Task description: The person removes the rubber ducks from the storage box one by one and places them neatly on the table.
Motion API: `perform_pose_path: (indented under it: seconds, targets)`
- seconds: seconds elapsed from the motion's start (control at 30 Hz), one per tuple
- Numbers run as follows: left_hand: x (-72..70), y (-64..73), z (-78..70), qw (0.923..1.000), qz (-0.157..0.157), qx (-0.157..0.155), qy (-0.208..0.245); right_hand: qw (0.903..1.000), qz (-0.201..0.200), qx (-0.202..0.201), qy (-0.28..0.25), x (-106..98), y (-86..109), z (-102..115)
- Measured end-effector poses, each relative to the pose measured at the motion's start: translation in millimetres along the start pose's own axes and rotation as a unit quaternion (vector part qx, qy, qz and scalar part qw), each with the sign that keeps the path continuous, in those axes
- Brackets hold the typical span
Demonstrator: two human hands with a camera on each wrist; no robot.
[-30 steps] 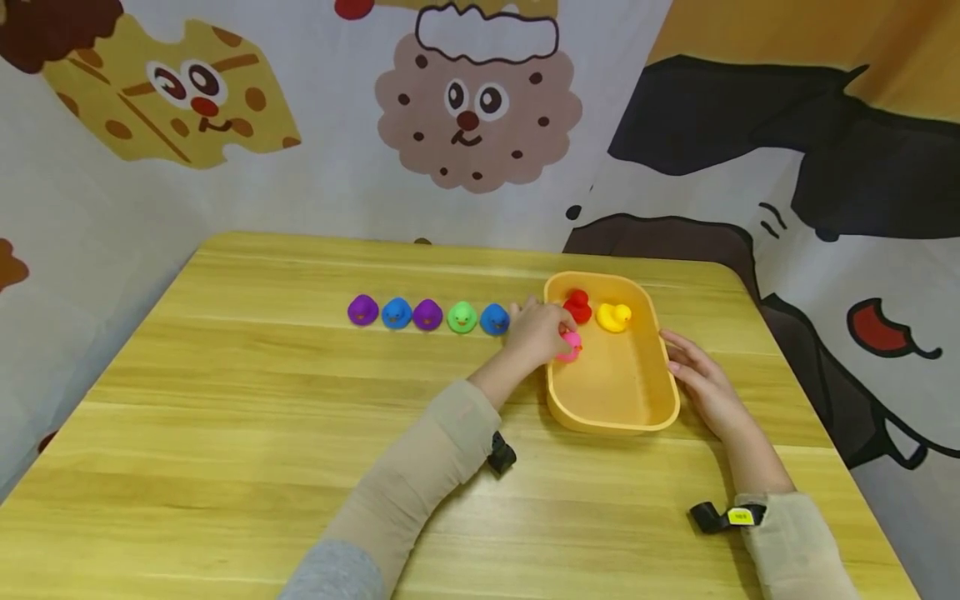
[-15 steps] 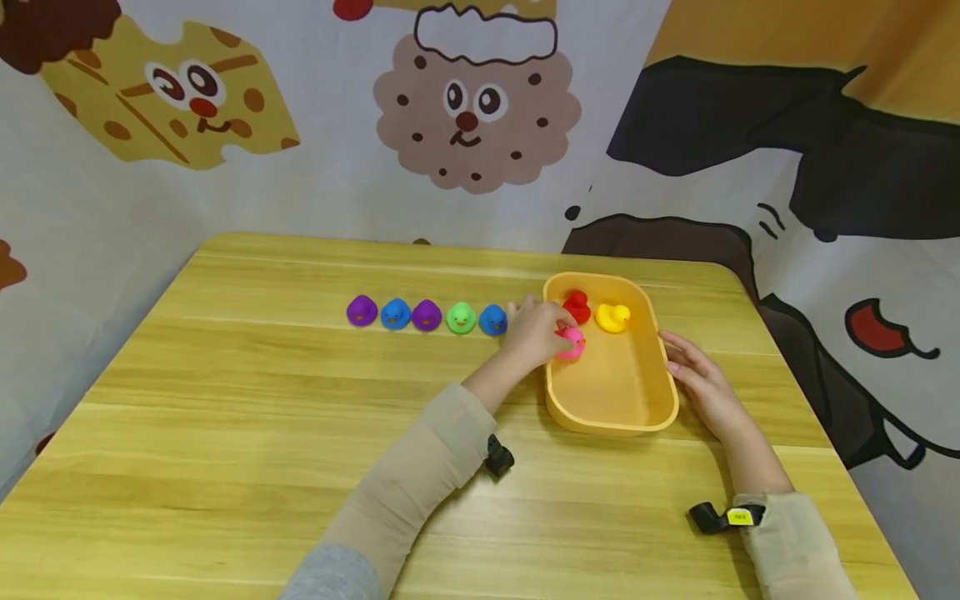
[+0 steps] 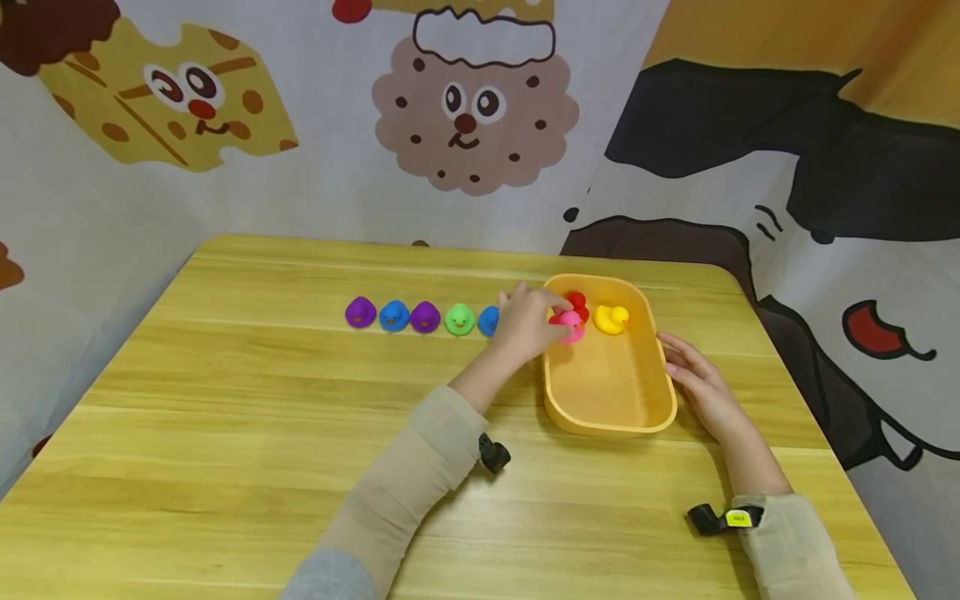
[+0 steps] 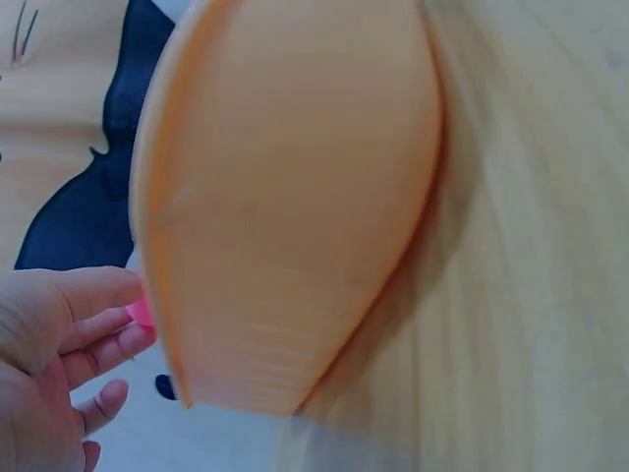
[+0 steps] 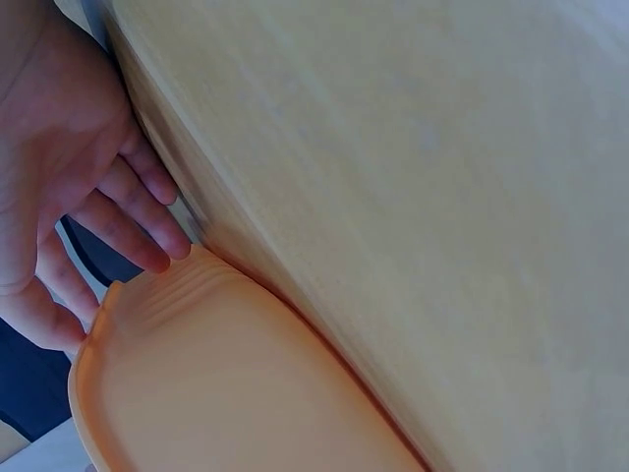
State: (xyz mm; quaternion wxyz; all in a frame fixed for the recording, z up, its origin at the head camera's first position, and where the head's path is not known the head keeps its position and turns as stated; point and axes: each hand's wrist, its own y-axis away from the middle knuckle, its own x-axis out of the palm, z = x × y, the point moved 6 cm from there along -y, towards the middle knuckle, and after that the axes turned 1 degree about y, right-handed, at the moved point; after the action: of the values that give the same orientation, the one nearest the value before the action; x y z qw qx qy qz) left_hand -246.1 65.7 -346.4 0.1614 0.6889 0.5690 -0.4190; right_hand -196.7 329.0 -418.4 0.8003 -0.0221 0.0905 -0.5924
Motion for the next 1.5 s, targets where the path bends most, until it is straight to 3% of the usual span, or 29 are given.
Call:
perform_pose_path:
  seconds: [0.43, 0.63, 0.83, 0.97, 1.13, 1.5]
  targets:
    - [-37.0, 8.2, -11.5, 0.9946, -0.029, 0.092, 0.04, 0.9998, 0.003, -0.007, -0.016, 1.4, 0.8, 1.5]
    - [-52.8, 13.7, -14.6, 0.9918, -0.025, 0.104, 0.07, 1.0, 0.002, -0.004, -0.006, 1.3, 0.8, 1.4]
    - [-71.8, 18.9, -13.3, 0.991, -0.034, 0.111, 0.068, 1.0, 0.005, -0.002, -0.002, 1.3, 1.5, 1.3]
    - [-88.1, 22.7, -12.3, 0.9876, -0.045, 0.132, 0.072, 0.9999, 0.01, -0.007, -0.002, 2.0, 1.4, 1.9]
    - [-109.4, 28.6, -9.0, 0.9814, -0.055, 0.161, 0.089, 0.9999, 0.008, -0.006, 0.0, 1.8, 1.0, 2.0]
    - [-144.5, 42.0, 15.1, 0.9772, -0.053, 0.177, 0.105, 1.0, 0.005, -0.002, -0.002, 1.5, 1.7, 1.5]
